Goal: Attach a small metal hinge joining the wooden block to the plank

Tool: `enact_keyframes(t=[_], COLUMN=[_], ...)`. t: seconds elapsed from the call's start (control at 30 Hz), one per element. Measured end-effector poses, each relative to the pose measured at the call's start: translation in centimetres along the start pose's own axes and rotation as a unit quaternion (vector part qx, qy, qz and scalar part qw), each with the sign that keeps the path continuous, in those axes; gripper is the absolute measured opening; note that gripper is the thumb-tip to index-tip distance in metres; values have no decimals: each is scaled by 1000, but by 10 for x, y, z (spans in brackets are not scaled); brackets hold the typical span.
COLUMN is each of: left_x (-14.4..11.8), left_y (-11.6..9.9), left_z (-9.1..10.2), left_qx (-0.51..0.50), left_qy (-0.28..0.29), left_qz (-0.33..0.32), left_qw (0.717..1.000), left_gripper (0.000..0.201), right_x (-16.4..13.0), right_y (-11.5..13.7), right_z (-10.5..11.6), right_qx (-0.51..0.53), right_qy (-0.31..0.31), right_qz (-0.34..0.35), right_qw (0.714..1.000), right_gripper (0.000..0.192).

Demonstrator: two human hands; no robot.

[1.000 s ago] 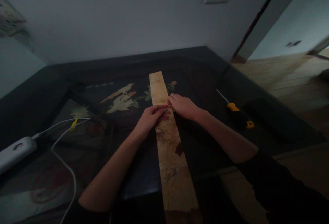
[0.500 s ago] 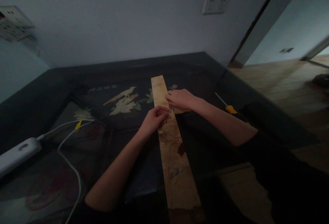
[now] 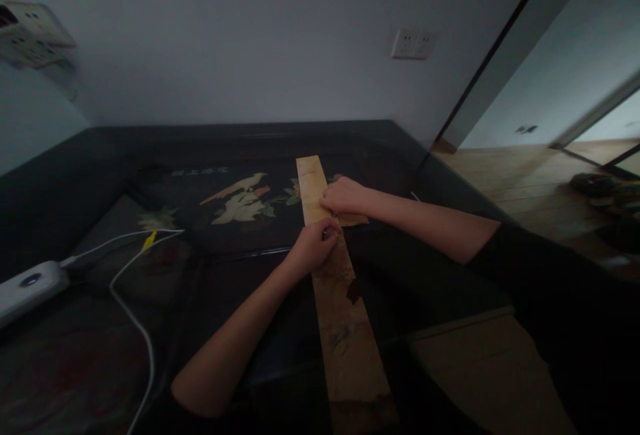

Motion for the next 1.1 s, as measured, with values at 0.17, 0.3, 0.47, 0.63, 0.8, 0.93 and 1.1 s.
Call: enact_keyframes(t=[0.17,0.3,0.47,0.63,0.8,0.93,1.1], left_x=[1,0,0,0,1,1,1], left_y=[-1,-2,-5,-4,-1,0,2], left_z=[-1,0,1,1,1,1,-1], left_qx=[3,8,16,10,-11,-22,-19], left_qy=[5,7,8,10,4,8,17], left_qz=[-12,-10,-3,-6,-4,1,15], left_qw=[1000,1000,1000,1000,1000,1000,1000], left_gripper=[20,21,21,21,20,20,23], right_x=[4,3,8,9,0,-6,-10], right_y=[-1,-4,-9,-12,-7,-3,-2], right_z=[2,4,-2,-11,-6,-6,-12], right_qx=[-5,-1,3,3,-5,-29,-44], right_qy=[23,16,15,42,-2,-41,-90], right_qz=[6,12,7,7,19,21,18], right_qw=[1000,1000,1000,999,1000,999,995], right_gripper=[21,23,29,29,27,26,27])
Point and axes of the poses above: each hand's wrist, its own x-axis towards the middle knuckle, its own z-axis out of the back of the hand, y = z × x, the point moved 7 cm from there along x, towards the middle knuckle, and after that the axes turned 10 degrees about -x, right-handed, at the moved point
